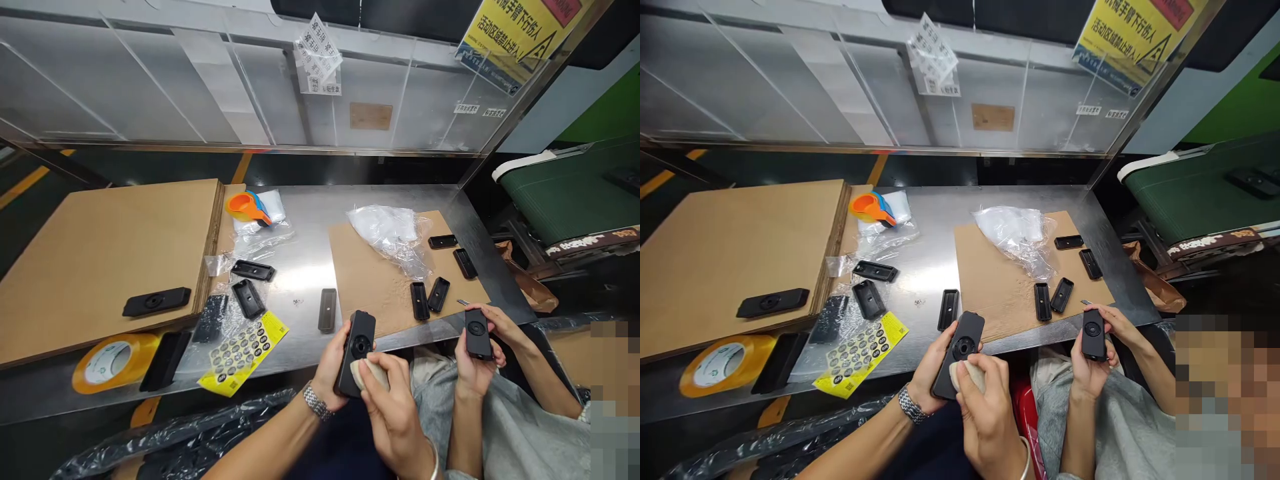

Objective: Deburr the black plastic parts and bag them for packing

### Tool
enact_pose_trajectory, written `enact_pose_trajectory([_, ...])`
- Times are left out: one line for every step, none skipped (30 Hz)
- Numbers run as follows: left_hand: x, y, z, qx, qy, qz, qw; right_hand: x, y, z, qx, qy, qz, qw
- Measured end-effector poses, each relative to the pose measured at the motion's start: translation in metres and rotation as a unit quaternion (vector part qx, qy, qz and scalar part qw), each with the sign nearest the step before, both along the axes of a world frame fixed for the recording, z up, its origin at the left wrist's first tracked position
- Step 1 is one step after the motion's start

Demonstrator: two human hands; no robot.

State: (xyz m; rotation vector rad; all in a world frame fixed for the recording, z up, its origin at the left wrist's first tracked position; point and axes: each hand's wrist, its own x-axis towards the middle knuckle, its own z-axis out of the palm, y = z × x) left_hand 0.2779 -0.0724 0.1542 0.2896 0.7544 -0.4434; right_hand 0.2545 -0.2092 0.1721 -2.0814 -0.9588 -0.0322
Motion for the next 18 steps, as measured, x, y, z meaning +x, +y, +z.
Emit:
enact_pose_trajectory([0.001,0.002,0.001,-0.003,0.004,0.003,1.0,0.001,0.001,0.0,0.005,-0.005,0.014,1.0])
enact_pose_trajectory([0.002,0.003,0.002,-0.008,0.013,0.007,1.0,0.001,0.003,0.0,0.011,-0.013,0.027,0.999])
enact_pose_trajectory([0.002,0.004,0.002,-0.015,0.025,0.012,1.0,0.001,0.005,0.0,0.014,-0.024,0.036,0.999])
enact_pose_trajectory([0.003,0.006,0.001,-0.025,0.04,0.017,0.999,0.0,0.006,-0.001,0.012,-0.037,0.035,0.999])
enact_pose_trajectory([0.004,0.006,0.0,-0.036,0.056,0.026,0.997,-0.001,0.007,-0.003,0.009,-0.053,0.022,0.998])
enact_pose_trajectory([0.004,0.007,-0.002,-0.044,0.072,0.037,0.996,-0.002,0.009,-0.005,0.003,-0.068,0.002,0.998])
enact_pose_trajectory([0.004,0.007,-0.004,-0.051,0.083,0.052,0.994,-0.003,0.01,-0.007,-0.004,-0.084,-0.015,0.996])
enact_pose_trajectory([0.003,0.007,-0.007,-0.057,0.09,0.064,0.992,-0.003,0.011,-0.009,-0.009,-0.098,-0.025,0.995])
enact_pose_trajectory([0.003,0.007,-0.009,-0.063,0.095,0.069,0.991,-0.004,0.013,-0.011,-0.011,-0.112,-0.028,0.993])
enact_pose_trajectory([0.002,0.007,-0.011,-0.07,0.097,0.068,0.99,-0.003,0.015,-0.013,-0.012,-0.123,-0.026,0.992])
enact_pose_trajectory([0.002,0.008,-0.012,-0.077,0.1,0.058,0.99,-0.003,0.016,-0.014,-0.013,-0.132,-0.019,0.991])
enact_pose_trajectory([0.002,0.009,-0.012,-0.084,0.104,0.042,0.99,-0.002,0.018,-0.015,-0.016,-0.137,-0.01,0.99])
enact_pose_trajectory([0.002,0.01,-0.012,-0.087,0.107,0.031,0.99,-0.001,0.018,-0.016,-0.019,-0.14,-0.002,0.99])
enact_pose_trajectory([0.003,0.012,-0.011,-0.085,0.109,0.032,0.99,0.0,0.017,-0.018,-0.021,-0.141,0.002,0.99])
enact_pose_trajectory([0.003,0.014,-0.01,-0.078,0.11,0.046,0.99,0.0,0.015,-0.02,-0.021,-0.14,0.0,0.99])
enact_pose_trajectory([0.004,0.016,-0.009,-0.068,0.108,0.07,0.989,0.001,0.012,-0.021,-0.021,-0.136,-0.012,0.99])
enact_pose_trajectory([0.005,0.018,-0.007,-0.053,0.103,0.099,0.988,0.002,0.008,-0.021,-0.019,-0.132,-0.03,0.991])
enact_pose_trajectory([0.006,0.019,-0.006,-0.03,0.091,0.126,0.987,0.003,0.006,-0.021,-0.015,-0.128,-0.051,0.99])
